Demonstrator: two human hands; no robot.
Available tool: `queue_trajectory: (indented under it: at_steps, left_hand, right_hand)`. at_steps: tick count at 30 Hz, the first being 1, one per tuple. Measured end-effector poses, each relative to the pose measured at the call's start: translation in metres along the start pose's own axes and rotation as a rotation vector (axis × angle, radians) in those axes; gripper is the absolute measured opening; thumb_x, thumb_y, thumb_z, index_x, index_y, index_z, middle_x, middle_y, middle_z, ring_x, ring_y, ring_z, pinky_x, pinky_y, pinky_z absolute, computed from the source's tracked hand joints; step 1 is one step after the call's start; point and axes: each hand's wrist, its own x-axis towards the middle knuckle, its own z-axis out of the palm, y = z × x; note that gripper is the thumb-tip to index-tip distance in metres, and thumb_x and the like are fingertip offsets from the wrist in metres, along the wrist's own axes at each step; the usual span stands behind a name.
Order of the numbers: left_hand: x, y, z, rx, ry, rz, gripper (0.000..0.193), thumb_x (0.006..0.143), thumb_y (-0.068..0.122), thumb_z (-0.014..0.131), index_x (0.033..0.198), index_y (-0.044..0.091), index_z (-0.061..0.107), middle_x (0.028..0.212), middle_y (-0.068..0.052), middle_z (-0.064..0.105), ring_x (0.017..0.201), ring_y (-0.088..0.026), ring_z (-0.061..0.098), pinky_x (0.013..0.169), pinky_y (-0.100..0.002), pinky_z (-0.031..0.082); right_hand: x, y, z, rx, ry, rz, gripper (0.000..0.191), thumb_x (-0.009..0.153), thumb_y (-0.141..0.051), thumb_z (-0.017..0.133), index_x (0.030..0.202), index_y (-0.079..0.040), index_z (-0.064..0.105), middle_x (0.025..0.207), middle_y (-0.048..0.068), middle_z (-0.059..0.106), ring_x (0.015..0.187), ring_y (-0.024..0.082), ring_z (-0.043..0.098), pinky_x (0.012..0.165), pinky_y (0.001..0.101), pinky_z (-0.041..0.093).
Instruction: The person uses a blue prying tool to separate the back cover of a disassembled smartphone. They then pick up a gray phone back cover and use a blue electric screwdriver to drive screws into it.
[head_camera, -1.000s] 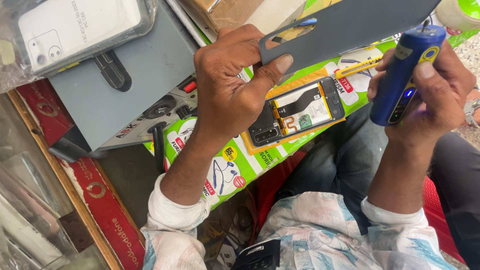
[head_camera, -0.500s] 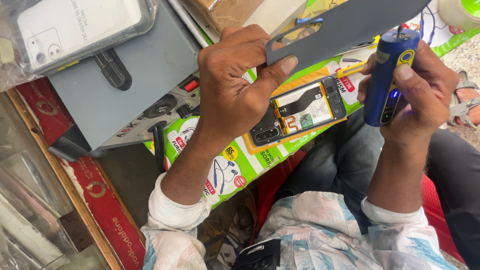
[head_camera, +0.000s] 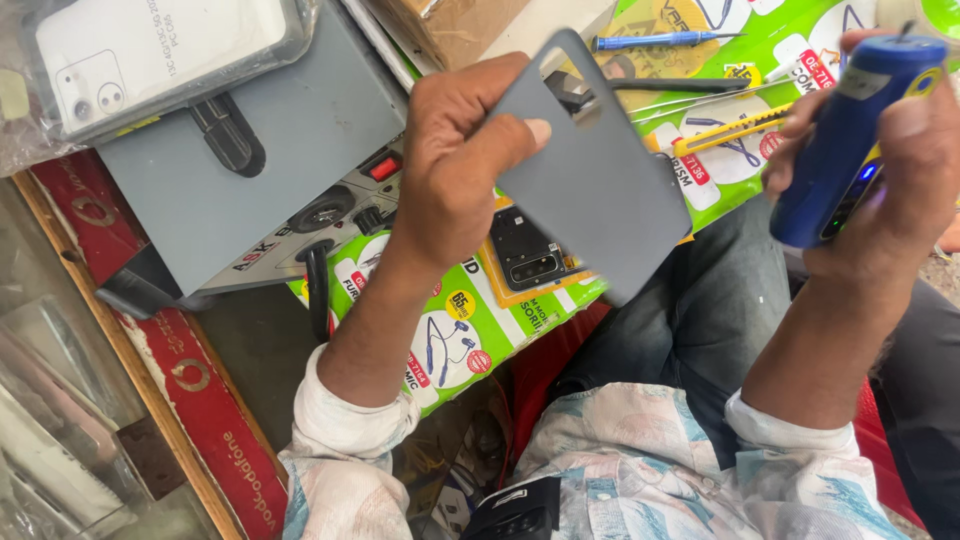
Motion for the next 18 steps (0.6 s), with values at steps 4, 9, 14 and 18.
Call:
queue_trajectory:
  at_steps: [4, 9, 14, 18]
  left_hand:
    - [-0.002, -0.004, -0.001, -0.143, -0.059, -0.122, 0.014, 0.091, 0.004, 0.052, 0.08, -0.006, 0.053, 0.068, 0.001, 0.051, 0.063, -0.005, 0.041, 0.059, -0.026, 0.033]
    - [-0.001, -0.002, 0.0, -0.097, -0.106, -0.138, 0.015, 0.091, 0.005, 0.052, 0.084, -0.006, 0.059, 0.073, 0.0, 0.056, 0.063, -0.004, 0.044, 0.058, -0.025, 0.036]
    - [0.002, -0.002, 0.003, -0.062, -0.098, -0.172, 0.016, 0.09, 0.009, 0.055, 0.092, -0.003, 0.066, 0.076, 0.001, 0.064, 0.069, -0.003, 0.056, 0.063, -0.024, 0.046]
    - [0.004, -0.013, 0.01, 0.035, -0.066, -0.081, 0.019, 0.105, 0.016, 0.061, 0.1, -0.002, 0.06, 0.085, -0.002, 0.063, 0.073, -0.005, 0.058, 0.065, -0.024, 0.049]
  right_hand:
    - [-0.003, 0.0, 0.017, -0.05, -0.07, 0.067, 0.057, 0.099, -0.027, 0.08, 0.138, 0.004, 0.053, 0.095, 0.02, 0.067, 0.062, 0.021, 0.062, 0.057, 0.0288, 0.052]
    - [-0.015, 0.007, 0.049, 0.03, -0.178, 0.196, 0.061, 0.086, -0.003, 0.083, 0.136, -0.002, 0.049, 0.092, 0.02, 0.068, 0.065, 0.019, 0.065, 0.061, 0.0278, 0.054]
    - [-0.019, 0.008, 0.065, -0.068, -0.211, 0.219, 0.06, 0.085, 0.008, 0.081, 0.131, -0.006, 0.046, 0.082, 0.016, 0.066, 0.064, 0.016, 0.063, 0.059, 0.0269, 0.051]
    - [-0.02, 0.009, 0.073, -0.11, -0.211, 0.24, 0.062, 0.082, 0.009, 0.08, 0.132, -0.006, 0.046, 0.081, 0.015, 0.065, 0.062, 0.015, 0.061, 0.056, 0.0263, 0.049]
